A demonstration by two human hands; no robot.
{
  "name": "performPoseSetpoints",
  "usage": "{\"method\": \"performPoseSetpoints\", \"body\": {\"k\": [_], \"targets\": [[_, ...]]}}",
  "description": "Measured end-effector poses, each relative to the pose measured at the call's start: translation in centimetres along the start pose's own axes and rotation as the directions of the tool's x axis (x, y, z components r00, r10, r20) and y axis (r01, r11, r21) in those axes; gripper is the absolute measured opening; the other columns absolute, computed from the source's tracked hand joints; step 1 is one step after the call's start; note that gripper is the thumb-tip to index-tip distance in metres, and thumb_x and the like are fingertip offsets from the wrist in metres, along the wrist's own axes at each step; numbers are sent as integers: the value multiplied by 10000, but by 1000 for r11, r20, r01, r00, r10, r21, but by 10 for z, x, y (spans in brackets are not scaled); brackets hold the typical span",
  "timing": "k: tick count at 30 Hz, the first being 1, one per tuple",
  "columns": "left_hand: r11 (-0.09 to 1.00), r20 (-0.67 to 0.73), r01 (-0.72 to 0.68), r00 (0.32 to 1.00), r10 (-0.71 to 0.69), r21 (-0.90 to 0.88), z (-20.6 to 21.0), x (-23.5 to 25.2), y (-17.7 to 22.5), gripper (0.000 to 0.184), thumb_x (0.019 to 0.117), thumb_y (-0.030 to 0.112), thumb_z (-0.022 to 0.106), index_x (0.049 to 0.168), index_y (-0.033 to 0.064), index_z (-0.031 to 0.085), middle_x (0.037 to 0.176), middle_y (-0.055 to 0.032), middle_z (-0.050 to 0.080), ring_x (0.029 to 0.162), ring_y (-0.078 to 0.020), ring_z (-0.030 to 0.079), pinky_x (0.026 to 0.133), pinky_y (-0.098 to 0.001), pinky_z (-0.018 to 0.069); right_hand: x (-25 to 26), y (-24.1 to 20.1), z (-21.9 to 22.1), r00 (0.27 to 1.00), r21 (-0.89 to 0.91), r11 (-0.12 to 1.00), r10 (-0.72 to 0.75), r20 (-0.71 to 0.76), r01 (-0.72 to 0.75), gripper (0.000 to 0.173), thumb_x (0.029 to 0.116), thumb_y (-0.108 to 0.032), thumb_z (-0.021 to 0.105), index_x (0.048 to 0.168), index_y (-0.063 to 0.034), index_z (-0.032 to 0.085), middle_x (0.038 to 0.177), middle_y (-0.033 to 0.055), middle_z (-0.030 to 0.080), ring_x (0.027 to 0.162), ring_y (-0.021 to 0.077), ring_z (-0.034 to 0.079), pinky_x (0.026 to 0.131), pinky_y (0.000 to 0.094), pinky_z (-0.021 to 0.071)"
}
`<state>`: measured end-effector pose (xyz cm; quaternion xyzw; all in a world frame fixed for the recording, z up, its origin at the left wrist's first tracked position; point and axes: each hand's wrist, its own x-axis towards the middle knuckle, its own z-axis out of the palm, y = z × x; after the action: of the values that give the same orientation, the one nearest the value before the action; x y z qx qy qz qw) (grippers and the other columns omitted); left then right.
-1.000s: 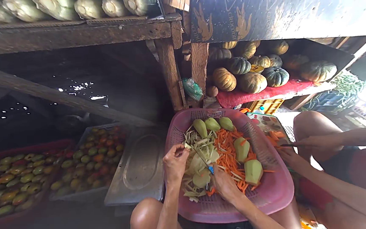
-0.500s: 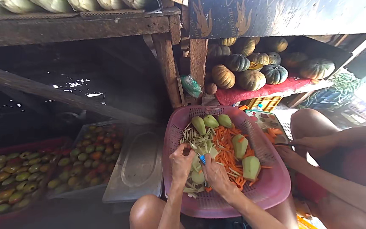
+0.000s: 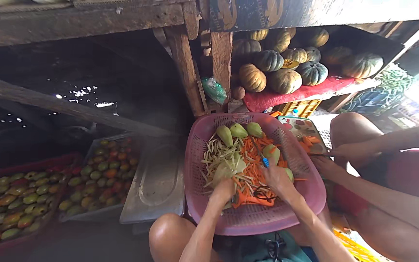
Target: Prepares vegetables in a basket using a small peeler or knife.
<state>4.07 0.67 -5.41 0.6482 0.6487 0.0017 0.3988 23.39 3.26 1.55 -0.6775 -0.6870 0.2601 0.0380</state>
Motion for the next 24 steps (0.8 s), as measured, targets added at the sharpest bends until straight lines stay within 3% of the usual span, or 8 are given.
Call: {"method": "performPoseSetpoints", "body": {"k": [4,6,9,14,16,18,20,24], "targets": [[982,-104,83,992,-65,172,6,18,-13,592,903,82,724,1465,76,537,1508,-244,453,1421,-485,377,1065,-622,443,-8,24,0,999,45,999,-17,-38,19,435,1106,-288,456,1412,19,426,1012,243,686,988,404,706,886,531,550],[981,-89,66,995,-50,183,10,24,-15,629,897,206,781,1470,102,543,1533,-218,446,1438,-463,371,1065,-631,435,-11,31,4,1000,55,998,-9,-4,10,429,1105,-286,459,1410,14,420,1024,243,681,1000,404,702,895,528,549],[968,-63,105,994,-93,229,16,24,-6,744,848,216,830,1511,130,503,1548,-254,421,1429,-492,368,1067,-662,411,-17,31,11,998,45,999,-6,61,3,456,1107,-301,454,1443,1,397,1063,248,682,1034,410,697,918,532,544],[957,-48,120,993,-112,265,15,4,9,568,859,121,786,1391,70,594,1453,-283,503,1331,-506,485,1004,-659,467,-22,30,20,995,15,999,-34,93,32,457,1105,-318,453,1443,-15,402,1074,236,688,1051,401,697,924,531,543],[966,-72,121,992,-107,226,5,-7,11,475,890,119,759,1347,71,638,1441,-273,514,1354,-495,454,1028,-639,460,-22,31,20,996,20,999,-38,82,37,452,1104,-325,456,1433,-19,410,1064,232,686,1047,397,698,923,529,544],[989,-140,87,988,-70,121,-12,-21,4,466,922,113,734,1367,43,616,1350,-264,603,1286,-453,559,1035,-603,478,-22,30,20,998,43,998,-38,53,36,446,1102,-320,466,1417,-8,420,1052,236,686,1034,402,699,916,530,544],[989,-287,-28,958,-15,-144,-27,-30,-15,482,927,77,726,1377,-15,581,1259,-259,657,1198,-401,636,1050,-555,487,-23,27,21,999,89,995,-52,-4,53,460,1097,-318,487,1410,12,423,1011,237,685,984,401,704,891,528,548],[634,-604,-382,778,-171,-672,-38,-30,-33,617,863,-81,714,1416,-52,440,1201,-260,640,1008,-312,694,845,-459,599,-29,6,26,986,136,978,-152,-64,159,472,1098,-311,477,1421,30,433,927,224,687,875,393,711,824,524,563]]}}
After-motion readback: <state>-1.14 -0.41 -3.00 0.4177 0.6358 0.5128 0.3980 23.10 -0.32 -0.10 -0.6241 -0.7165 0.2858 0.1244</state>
